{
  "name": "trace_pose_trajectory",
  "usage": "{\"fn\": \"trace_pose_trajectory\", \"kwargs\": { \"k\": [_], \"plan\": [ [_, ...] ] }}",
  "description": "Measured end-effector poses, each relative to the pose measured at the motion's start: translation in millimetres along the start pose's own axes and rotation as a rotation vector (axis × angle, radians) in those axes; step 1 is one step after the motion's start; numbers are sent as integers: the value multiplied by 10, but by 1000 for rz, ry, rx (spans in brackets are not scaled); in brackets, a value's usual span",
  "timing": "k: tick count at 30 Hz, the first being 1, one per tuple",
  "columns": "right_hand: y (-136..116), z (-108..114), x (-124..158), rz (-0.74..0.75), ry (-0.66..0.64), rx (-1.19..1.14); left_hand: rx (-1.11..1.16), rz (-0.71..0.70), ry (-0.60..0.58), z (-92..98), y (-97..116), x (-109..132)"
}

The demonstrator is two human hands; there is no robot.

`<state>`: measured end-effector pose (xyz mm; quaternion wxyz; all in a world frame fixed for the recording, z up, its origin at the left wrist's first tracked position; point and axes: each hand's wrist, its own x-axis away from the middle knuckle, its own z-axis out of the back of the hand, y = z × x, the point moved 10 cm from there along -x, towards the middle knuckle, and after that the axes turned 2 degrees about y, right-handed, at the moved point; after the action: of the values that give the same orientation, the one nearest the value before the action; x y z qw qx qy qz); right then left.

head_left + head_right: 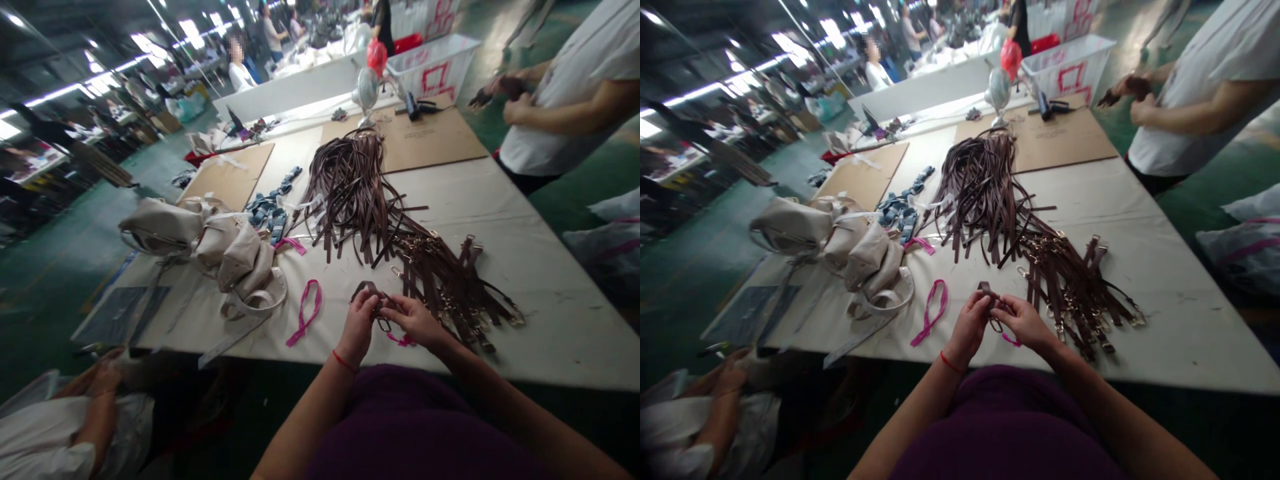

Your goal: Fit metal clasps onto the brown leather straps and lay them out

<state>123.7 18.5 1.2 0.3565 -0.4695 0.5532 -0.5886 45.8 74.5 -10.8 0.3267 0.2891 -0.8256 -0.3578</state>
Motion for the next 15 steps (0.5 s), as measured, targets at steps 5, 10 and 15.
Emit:
{"fn": "trace_pose_trajectory", "kwargs": {
  "k": [5,10,15],
  "plan": [
    [206,-198,227,-77,-272,60,315,123,93,197,23,-123],
    [480,-59,458,-126,-340,171,253,5,175,489,342,-271],
    [693,61,508,-160,-358,226,161,-51,213,566,488,-254]
  ]
}}
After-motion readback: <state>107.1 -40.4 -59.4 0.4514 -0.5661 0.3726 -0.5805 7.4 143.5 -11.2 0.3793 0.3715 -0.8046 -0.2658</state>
